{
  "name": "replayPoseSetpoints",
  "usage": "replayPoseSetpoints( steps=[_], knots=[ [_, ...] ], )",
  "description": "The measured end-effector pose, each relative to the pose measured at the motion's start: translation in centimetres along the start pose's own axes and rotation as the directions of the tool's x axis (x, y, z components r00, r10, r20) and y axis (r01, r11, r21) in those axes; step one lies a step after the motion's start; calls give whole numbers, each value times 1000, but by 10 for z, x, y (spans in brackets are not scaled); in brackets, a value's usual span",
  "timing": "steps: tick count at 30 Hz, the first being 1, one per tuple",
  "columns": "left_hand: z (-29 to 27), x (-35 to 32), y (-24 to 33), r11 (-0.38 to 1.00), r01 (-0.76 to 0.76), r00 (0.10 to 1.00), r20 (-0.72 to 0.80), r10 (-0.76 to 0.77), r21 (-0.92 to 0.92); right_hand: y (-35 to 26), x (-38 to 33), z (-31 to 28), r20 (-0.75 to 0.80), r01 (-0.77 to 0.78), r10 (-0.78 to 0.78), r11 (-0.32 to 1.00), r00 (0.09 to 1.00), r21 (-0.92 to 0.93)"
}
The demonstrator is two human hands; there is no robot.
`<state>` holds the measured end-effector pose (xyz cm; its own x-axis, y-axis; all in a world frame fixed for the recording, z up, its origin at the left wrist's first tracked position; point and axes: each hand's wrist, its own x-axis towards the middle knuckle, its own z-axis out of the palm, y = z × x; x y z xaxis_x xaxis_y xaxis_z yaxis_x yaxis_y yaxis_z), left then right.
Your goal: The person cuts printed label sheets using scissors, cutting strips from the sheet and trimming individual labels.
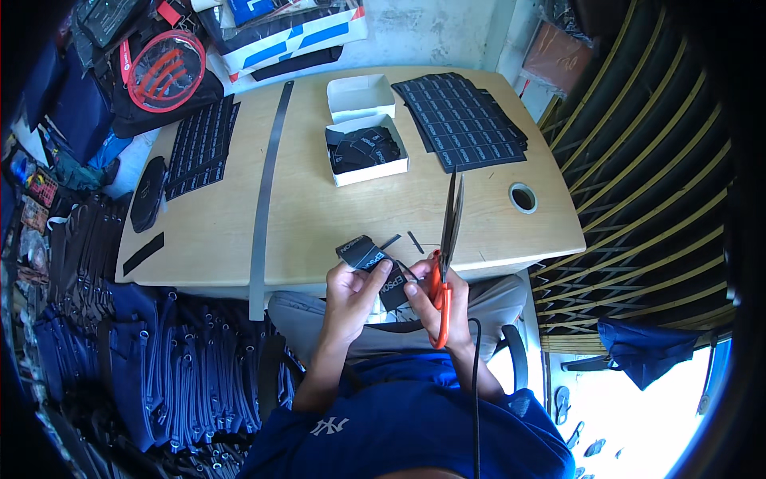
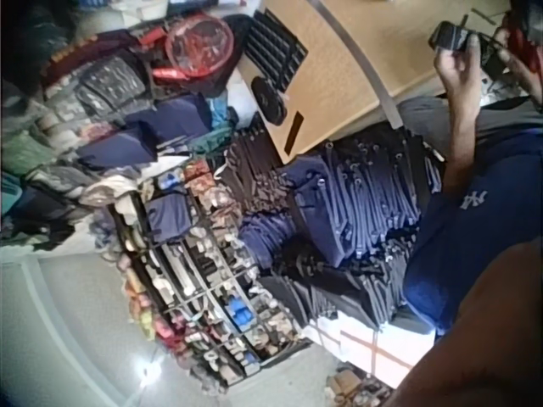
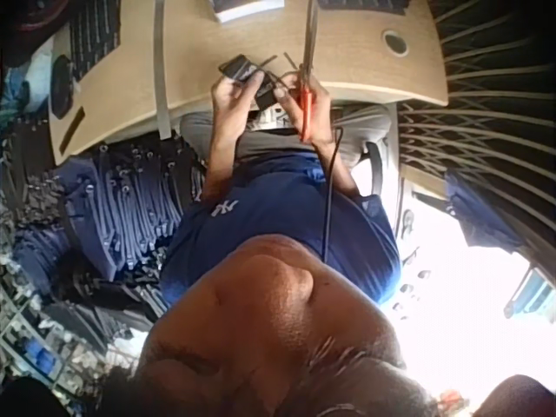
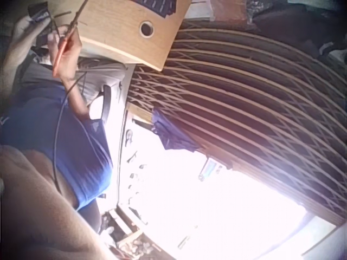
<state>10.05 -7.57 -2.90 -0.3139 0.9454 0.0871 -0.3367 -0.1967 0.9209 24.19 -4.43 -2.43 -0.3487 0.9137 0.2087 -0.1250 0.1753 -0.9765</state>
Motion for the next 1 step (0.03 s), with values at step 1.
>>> replayPoseSetpoints(
  steps=[1],
  knots=[
    [-2,0,0,999,-6,1000,16,5,51,0,1,1,-6,-28,29,998,1000,63]
  ],
)
